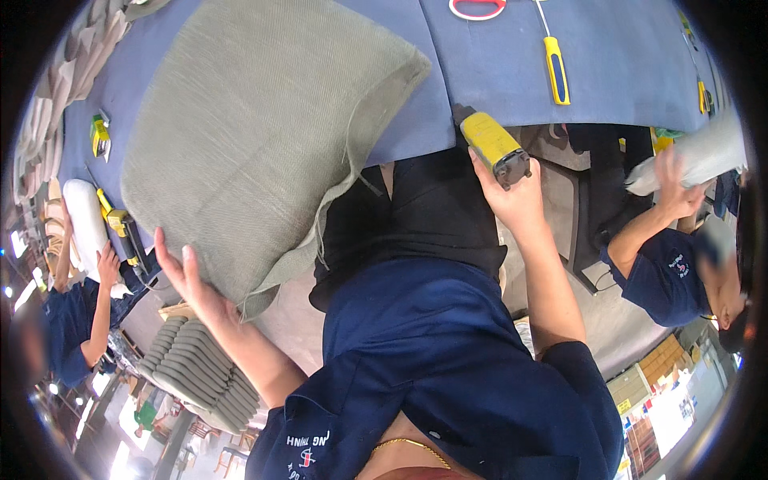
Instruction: The person covers a cushion with green fabric, smooths it, and secures it using a staple gun. They trim excess fabric with a seam ripper and scissors, then continue stapling the fabric around the edges. The finished cushion is placed on a stack of completed cushions.
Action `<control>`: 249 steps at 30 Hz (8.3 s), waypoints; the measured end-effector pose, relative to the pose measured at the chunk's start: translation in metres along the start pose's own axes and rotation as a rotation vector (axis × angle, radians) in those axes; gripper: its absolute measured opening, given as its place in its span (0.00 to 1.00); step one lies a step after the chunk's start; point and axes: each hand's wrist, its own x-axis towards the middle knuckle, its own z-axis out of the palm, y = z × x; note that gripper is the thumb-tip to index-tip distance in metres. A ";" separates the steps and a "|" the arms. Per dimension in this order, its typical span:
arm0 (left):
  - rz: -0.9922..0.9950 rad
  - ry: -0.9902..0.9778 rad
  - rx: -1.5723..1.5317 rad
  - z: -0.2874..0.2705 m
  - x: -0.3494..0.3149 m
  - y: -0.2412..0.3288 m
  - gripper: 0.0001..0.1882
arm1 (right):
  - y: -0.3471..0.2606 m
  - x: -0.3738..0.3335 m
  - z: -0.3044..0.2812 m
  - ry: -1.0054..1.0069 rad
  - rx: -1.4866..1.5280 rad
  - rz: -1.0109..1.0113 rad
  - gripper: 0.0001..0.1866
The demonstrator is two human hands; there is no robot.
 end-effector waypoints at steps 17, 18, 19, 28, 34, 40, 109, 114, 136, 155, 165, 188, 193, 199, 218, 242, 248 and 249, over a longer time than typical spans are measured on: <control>0.583 -0.582 0.541 0.127 -0.005 0.069 0.27 | -0.014 0.005 -0.001 0.017 0.042 0.111 0.16; 0.725 -0.563 0.594 0.147 -0.012 0.073 0.25 | -0.019 0.004 0.000 0.028 0.034 0.117 0.16; 0.870 -0.543 0.645 0.165 -0.016 0.077 0.24 | -0.021 0.002 0.000 0.044 0.027 0.126 0.16; 0.883 -0.615 0.964 0.236 -0.016 0.075 0.28 | -0.006 -0.005 0.010 0.088 0.045 0.150 0.15; 0.613 -0.716 0.618 0.213 0.020 0.092 0.24 | -0.004 -0.002 0.009 0.100 -0.006 0.078 0.15; 0.286 -0.656 -0.030 0.124 0.049 0.169 0.20 | 0.002 -0.005 0.007 0.088 -0.049 0.066 0.15; 1.072 -0.600 0.383 0.244 0.057 0.037 0.20 | -0.104 0.046 0.037 -0.215 -0.135 0.000 0.17; 1.080 -0.615 0.390 0.244 0.055 0.040 0.19 | -0.110 0.048 0.036 -0.183 -0.195 -0.043 0.17; 1.136 -0.613 0.401 0.245 0.045 0.051 0.24 | -0.068 0.024 -0.017 -0.040 -0.136 0.234 0.21; 1.142 -0.622 0.418 0.246 0.047 0.051 0.24 | -0.046 0.027 -0.017 -0.028 0.035 0.220 0.22; 1.085 -0.646 0.454 0.244 0.048 0.051 0.23 | -0.059 0.049 -0.038 -0.054 -0.110 0.108 0.27; 1.084 -0.848 0.575 0.215 0.059 0.062 0.19 | -0.072 0.035 -0.020 -0.132 -0.146 0.319 0.20; 1.110 -0.940 0.495 0.224 0.075 0.053 0.16 | -0.116 0.028 0.008 -0.140 -0.019 0.191 0.16; 1.040 -0.834 0.294 0.232 0.077 0.040 0.16 | -0.104 0.021 0.037 -0.147 0.090 0.107 0.20; 0.992 -0.785 0.253 0.233 0.075 0.035 0.15 | -0.108 0.034 0.041 -0.243 -0.245 -0.145 0.21; 0.908 -0.908 0.494 0.209 0.074 0.049 0.17 | -0.110 0.017 0.051 -0.139 -0.044 0.006 0.12; 0.861 -0.792 0.402 0.217 0.066 0.033 0.17 | -0.110 0.024 0.053 -0.147 -0.137 -0.025 0.12; 0.854 -0.782 0.390 0.218 0.065 0.031 0.17 | -0.111 0.024 0.054 -0.163 -0.127 0.024 0.12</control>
